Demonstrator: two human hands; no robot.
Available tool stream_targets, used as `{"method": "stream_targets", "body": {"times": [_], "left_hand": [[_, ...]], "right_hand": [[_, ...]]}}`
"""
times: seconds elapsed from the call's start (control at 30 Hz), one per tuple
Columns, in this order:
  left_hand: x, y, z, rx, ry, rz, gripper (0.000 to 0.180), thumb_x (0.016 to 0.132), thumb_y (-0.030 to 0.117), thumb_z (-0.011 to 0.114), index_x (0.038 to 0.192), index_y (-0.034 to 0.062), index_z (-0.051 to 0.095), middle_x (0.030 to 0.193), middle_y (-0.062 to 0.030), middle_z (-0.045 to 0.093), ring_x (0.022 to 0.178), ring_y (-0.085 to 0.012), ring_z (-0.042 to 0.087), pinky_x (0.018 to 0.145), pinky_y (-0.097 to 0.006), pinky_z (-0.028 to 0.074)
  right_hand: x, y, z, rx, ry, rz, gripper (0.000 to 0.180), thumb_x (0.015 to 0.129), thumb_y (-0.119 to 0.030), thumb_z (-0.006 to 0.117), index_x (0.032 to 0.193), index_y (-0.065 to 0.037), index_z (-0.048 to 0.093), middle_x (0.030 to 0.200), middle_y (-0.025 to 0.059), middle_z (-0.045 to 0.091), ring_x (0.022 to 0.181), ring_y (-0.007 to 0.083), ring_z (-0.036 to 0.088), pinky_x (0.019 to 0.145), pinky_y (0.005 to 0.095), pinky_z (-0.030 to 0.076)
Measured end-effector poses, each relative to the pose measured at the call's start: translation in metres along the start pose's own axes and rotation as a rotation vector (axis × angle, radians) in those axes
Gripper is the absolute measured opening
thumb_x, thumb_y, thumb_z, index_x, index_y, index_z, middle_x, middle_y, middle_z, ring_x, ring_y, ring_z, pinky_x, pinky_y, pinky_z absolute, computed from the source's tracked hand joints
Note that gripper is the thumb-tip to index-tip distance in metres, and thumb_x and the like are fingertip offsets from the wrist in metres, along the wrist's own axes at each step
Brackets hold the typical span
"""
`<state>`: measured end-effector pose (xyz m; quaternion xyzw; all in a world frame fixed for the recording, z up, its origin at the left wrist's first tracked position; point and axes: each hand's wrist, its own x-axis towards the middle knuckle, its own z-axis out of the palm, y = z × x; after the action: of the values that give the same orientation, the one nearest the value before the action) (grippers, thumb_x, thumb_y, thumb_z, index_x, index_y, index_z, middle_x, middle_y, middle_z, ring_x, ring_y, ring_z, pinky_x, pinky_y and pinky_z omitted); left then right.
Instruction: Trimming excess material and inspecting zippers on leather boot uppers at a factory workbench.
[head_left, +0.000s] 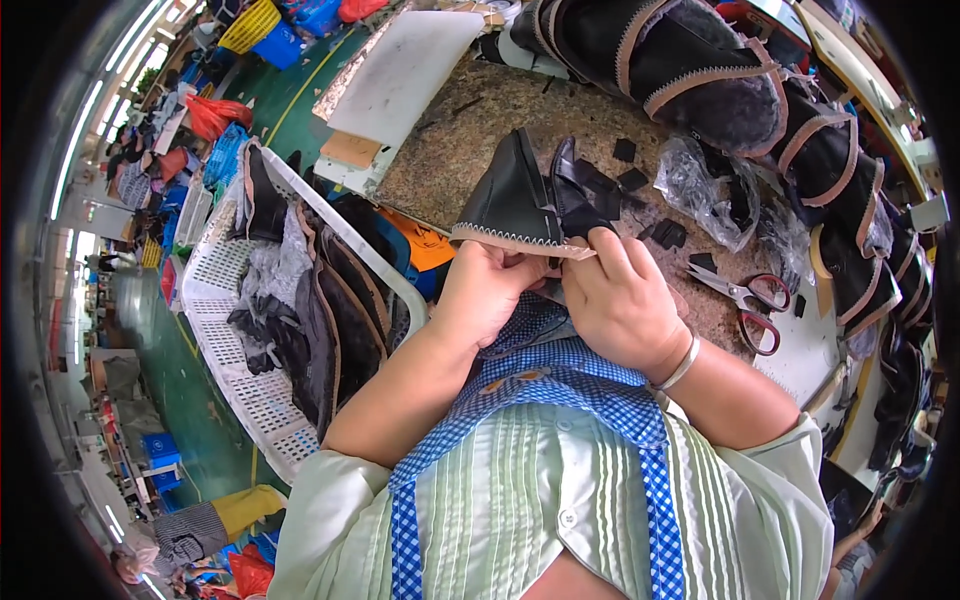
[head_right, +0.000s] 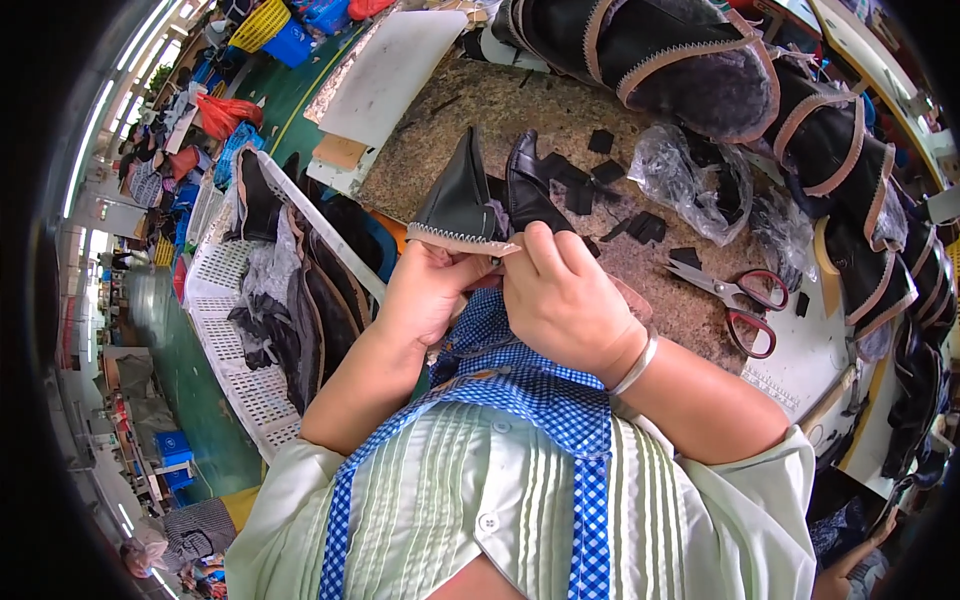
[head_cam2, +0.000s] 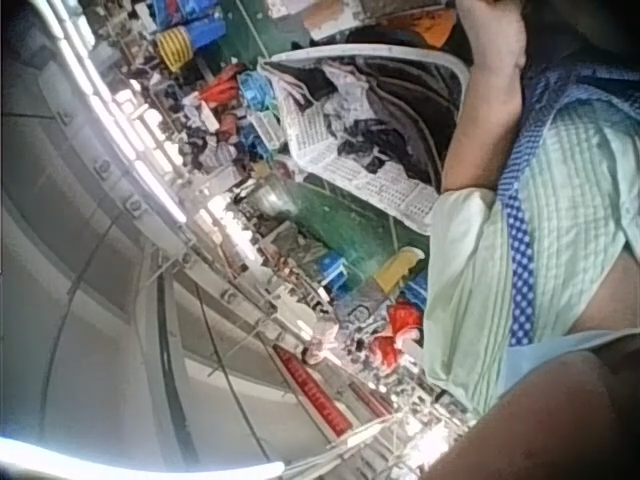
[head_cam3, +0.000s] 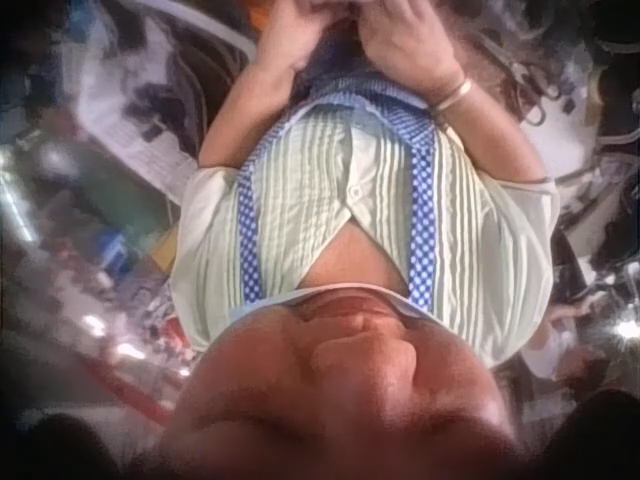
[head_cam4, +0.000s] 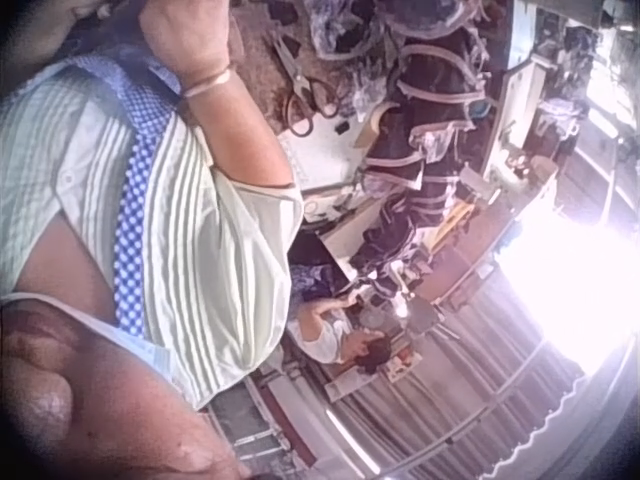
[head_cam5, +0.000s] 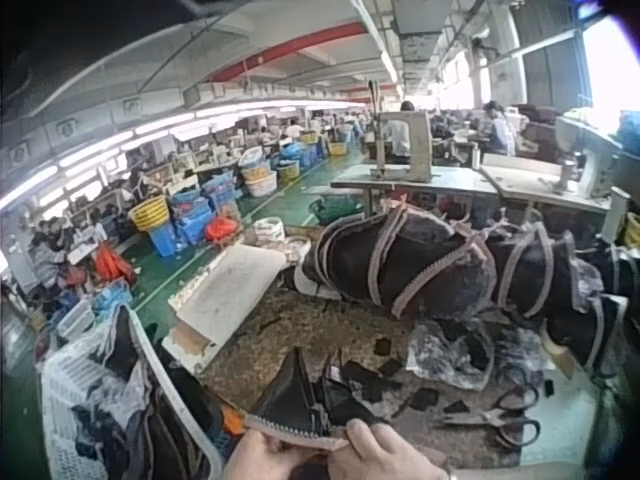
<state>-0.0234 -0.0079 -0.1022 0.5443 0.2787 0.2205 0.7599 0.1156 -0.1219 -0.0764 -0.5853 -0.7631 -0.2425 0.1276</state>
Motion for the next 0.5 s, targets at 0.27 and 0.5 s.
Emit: {"method": "stream_targets", "body": {"times": [0.27, 0.5], "left_hand": [[0.006, 0.009, -0.003, 0.307, 0.069, 0.177, 0.016, 0.086, -0.006, 0.058, 0.100, -0.0015, 0.066, 0.091, -0.0047, 0.069, 0.080, -0.0094, 0.062, 0.074, -0.025, 0.050], [-0.004, 0.007, -0.002, 0.021, -0.053, 0.121, 0.017, 0.090, -0.004, 0.058, 0.105, -0.0030, 0.065, 0.094, -0.0088, 0.069, 0.084, -0.0158, 0.066, 0.079, -0.030, 0.054]], "right_hand": [[-0.021, -0.013, 0.009, 0.157, 0.410, -0.268, 0.027, 0.070, -0.016, 0.069, 0.095, -0.007, 0.073, 0.096, 0.0039, 0.061, 0.085, 0.0195, 0.061, 0.072, 0.0324, 0.051], [-0.002, -0.005, 0.020, 1.402, -0.028, 1.163, 0.023, 0.092, -0.018, 0.065, 0.087, 0.004, 0.071, 0.073, 0.0005, 0.067, 0.061, 0.0029, 0.053, 0.051, 0.0209, 0.041]]}}
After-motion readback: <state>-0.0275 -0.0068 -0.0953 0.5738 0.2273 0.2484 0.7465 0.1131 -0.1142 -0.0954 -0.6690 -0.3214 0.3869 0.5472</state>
